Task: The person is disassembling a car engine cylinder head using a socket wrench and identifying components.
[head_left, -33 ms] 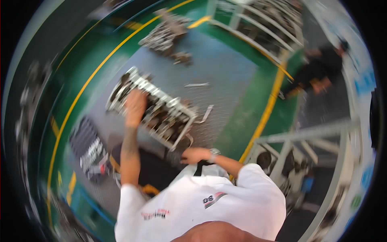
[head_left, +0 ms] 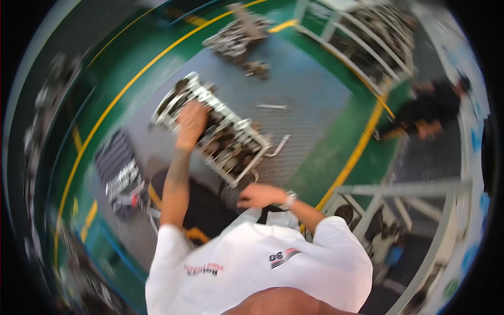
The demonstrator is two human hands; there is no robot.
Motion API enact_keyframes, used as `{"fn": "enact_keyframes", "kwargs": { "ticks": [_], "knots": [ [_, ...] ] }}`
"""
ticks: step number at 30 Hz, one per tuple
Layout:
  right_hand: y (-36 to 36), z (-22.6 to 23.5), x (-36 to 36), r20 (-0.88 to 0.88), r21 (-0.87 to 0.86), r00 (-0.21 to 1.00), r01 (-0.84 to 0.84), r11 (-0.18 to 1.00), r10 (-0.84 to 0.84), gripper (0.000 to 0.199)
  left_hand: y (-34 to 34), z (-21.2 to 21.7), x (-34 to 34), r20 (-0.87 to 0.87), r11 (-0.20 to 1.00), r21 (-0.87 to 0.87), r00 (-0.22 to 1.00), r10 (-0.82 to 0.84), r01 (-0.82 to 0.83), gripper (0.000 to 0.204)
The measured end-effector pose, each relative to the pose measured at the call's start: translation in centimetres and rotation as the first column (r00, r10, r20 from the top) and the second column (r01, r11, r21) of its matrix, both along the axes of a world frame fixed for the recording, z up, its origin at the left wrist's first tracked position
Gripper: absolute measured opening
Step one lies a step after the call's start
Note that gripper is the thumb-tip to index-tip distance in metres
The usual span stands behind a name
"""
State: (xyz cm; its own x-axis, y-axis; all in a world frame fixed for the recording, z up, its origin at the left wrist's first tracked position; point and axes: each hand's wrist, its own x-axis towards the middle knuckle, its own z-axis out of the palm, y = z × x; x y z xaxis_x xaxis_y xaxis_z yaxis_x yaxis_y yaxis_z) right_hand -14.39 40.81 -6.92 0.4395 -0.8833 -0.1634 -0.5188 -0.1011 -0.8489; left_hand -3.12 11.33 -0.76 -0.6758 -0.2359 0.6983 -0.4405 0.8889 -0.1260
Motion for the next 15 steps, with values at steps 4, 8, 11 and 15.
{"fn": "enact_keyframes", "kwargs": {
  "ticks": [4,8,11,15],
  "knots": [
    [-7.8,12.1,-2.3,0.1,-0.337,0.869,0.488,0.805,-0.485,0.031,-0.3,-0.1,0.0,-0.016,0.934,0.337,0.992,0.129,-0.116,0.022],
    [-18.4,13.3,-2.0,-0.362,-0.597,0.652,0.387,0.702,-0.667,0.026,-0.6,-0.6,0.0,0.038,0.857,0.476,0.978,0.204,-0.197,0.014],
    [-22.5,11.3,-1.3,-0.301,-0.56,0.807,0.281,0.779,-0.508,0.028,-0.2,-1.5,-0.5,0.095,0.748,0.575,0.935,0.341,-0.331,0.014],
    [-24.6,9.9,-2.3,-0.616,-0.687,0.568,-0.047,0.725,-0.546,0.03,-1.3,-3.5,-1.4,-0.154,0.92,0.241,0.924,0.349,-0.308,0.027]
  ]
}}
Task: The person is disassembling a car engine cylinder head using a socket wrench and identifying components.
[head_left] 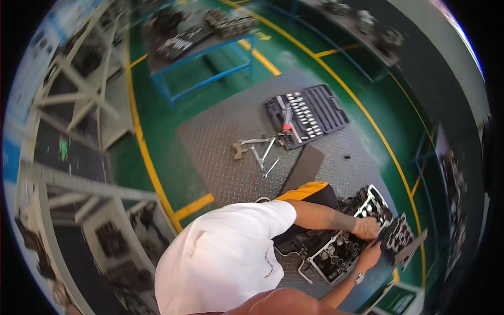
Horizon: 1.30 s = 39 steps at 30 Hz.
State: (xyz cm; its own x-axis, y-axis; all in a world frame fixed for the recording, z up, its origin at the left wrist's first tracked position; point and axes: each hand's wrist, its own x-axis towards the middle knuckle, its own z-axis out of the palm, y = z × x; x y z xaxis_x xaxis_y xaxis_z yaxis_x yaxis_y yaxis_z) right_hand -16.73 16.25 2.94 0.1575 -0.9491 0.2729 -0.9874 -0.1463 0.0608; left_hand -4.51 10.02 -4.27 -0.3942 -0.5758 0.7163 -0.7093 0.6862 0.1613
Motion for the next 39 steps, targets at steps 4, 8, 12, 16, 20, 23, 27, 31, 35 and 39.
{"fn": "enact_keyframes", "kwargs": {
  "ticks": [4,8,12,16,20,23,27,31,35,39],
  "knots": [
    [-0.7,0.2,-0.6,0.075,0.047,0.993,-0.098,0.994,0.094,0.031,-0.7,-1.4,0.5,-0.015,0.989,0.016,0.989,-0.148,0.148,0.034],
    [-1.1,0.8,-0.9,0.047,0.167,0.995,-0.096,0.981,0.089,0.028,-0.5,-1.6,0.8,0.122,0.977,0.109,0.973,-0.194,0.181,0.024],
    [-1.4,1.4,-0.9,0.087,0.039,0.926,-0.373,0.927,0.368,0.022,-0.1,-1.1,0.9,0.085,0.975,0.175,0.984,-0.154,0.137,0.018],
    [-1.4,1.5,-0.9,0.239,0.112,0.925,-0.33,0.937,0.297,0.02,0.3,-0.6,1.0,-0.101,0.98,0.101,0.982,-0.161,0.171,0.013],
    [-1.2,1.1,-0.8,0.285,0.07,0.909,-0.337,0.939,0.305,0.015,0.7,-0.3,1.0,-0.017,0.992,0.061,0.994,-0.111,0.112,0.015],
    [-1.0,1.0,-0.5,0.334,-0.129,0.837,-0.414,0.901,0.432,0.013,1.1,-0.2,1.1,-0.104,0.99,-0.134,0.993,-0.051,0.036,0.018],
    [-0.9,1.3,-0.2,0.389,0.135,0.91,-0.208,0.969,0.141,0.015,1.4,-0.4,1.0,-0.132,0.984,-0.176,0.99,-0.059,0.035,0.02],
    [-1.0,1.0,-0.5,0.352,0.008,0.892,-0.306,0.952,0.284,0.014,1.4,-0.8,0.7,-0.045,0.998,-0.063,0.999,-0.027,0.024,0.017],
    [-1.4,0.3,-0.9,0.392,0.028,0.892,-0.258,0.966,0.227,0.015,0.9,-1.3,0.4,-0.036,0.993,0.057,0.995,-0.097,0.099,0.013],
    [-1.6,-0.1,-1.1,0.275,0.138,0.948,-0.202,0.97,0.159,0.024,0.4,-1.9,-0.1,-0.028,0.996,-0.07,0.998,-0.05,0.048,0.02]
  ]
}}
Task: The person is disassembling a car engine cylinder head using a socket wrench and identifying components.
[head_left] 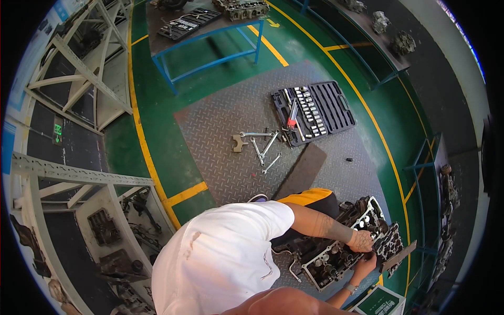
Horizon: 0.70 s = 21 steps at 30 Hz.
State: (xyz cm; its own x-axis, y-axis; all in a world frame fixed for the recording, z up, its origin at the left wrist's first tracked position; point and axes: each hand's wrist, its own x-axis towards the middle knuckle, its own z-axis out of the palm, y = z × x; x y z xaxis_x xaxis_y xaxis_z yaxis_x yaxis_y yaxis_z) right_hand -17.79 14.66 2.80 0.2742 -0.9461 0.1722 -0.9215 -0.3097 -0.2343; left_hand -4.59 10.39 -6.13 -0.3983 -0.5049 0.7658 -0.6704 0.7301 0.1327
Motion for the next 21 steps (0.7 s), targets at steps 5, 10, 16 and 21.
{"fn": "enact_keyframes", "kwargs": {
  "ticks": [5,10,16,21],
  "knots": [
    [0.14,0.1,0.32,0.252,0.029,0.966,0.054,0.998,-0.06,0.024,-0.3,-0.34,-0.34,-0.073,0.994,-0.063,0.993,0.089,-0.094,0.023],
    [0.37,-0.25,0.66,0.043,-0.096,0.999,-0.022,0.995,0.026,0.02,-0.37,-0.36,-0.37,-0.063,0.997,-0.076,0.998,-0.016,0.011,0.022],
    [0.4,-0.06,0.82,0.184,0.021,0.978,0.093,0.995,-0.095,0.021,-0.03,-0.2,-0.22,-0.024,0.993,0.119,1.0,0.02,-0.017,0.018],
    [0.71,0.19,0.78,0.055,0.05,0.994,0.092,0.994,-0.095,0.023,0.21,-0.33,-0.19,0.04,0.995,-0.068,0.997,0.072,-0.069,0.02]
  ]
}}
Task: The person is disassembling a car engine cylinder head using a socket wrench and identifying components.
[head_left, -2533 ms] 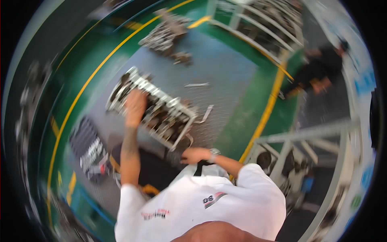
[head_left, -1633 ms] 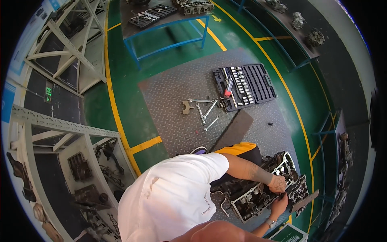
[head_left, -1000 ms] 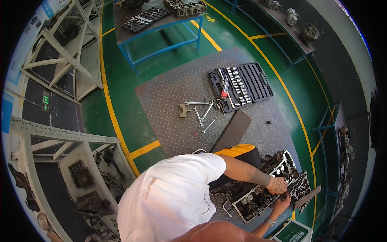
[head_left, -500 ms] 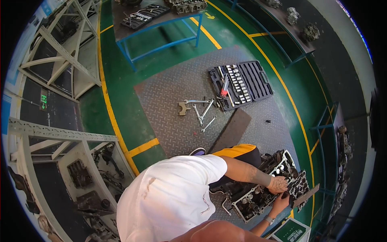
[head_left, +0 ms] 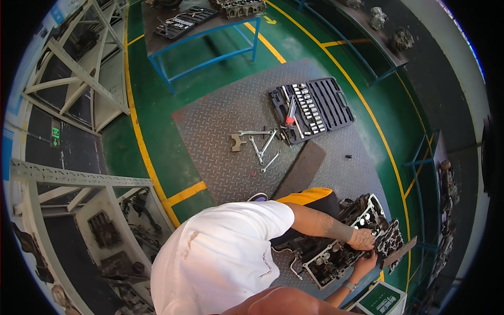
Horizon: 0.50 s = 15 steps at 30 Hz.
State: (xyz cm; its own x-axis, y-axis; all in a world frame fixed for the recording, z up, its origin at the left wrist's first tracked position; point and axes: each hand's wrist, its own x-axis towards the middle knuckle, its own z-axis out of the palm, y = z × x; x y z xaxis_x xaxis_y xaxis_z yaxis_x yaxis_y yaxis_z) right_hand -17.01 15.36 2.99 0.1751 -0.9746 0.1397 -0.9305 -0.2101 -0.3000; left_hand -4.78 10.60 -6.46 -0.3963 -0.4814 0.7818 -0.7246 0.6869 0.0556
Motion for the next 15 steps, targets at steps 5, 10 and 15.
{"fn": "enact_keyframes", "kwargs": {
  "ticks": [5,10,15],
  "knots": [
    [-0.3,-0.8,-0.5,0.142,-0.142,0.988,-0.043,0.989,0.063,0.023,-0.1,-0.2,-0.2,-0.067,0.998,-0.048,0.997,0.028,-0.032,0.02],
    [-1.2,-1.4,-1.2,0.026,-0.048,1.0,0.016,0.999,-0.015,0.023,-0.1,-0.3,-0.2,-0.04,0.997,0.044,0.997,-0.066,0.068,0.019],
    [-1.4,-1.2,-0.7,0.193,-0.097,0.981,0.0,0.995,0.019,0.018,0.1,-0.3,-0.1,-0.079,0.995,0.097,0.997,-0.002,0.01,0.018]
  ]
}}
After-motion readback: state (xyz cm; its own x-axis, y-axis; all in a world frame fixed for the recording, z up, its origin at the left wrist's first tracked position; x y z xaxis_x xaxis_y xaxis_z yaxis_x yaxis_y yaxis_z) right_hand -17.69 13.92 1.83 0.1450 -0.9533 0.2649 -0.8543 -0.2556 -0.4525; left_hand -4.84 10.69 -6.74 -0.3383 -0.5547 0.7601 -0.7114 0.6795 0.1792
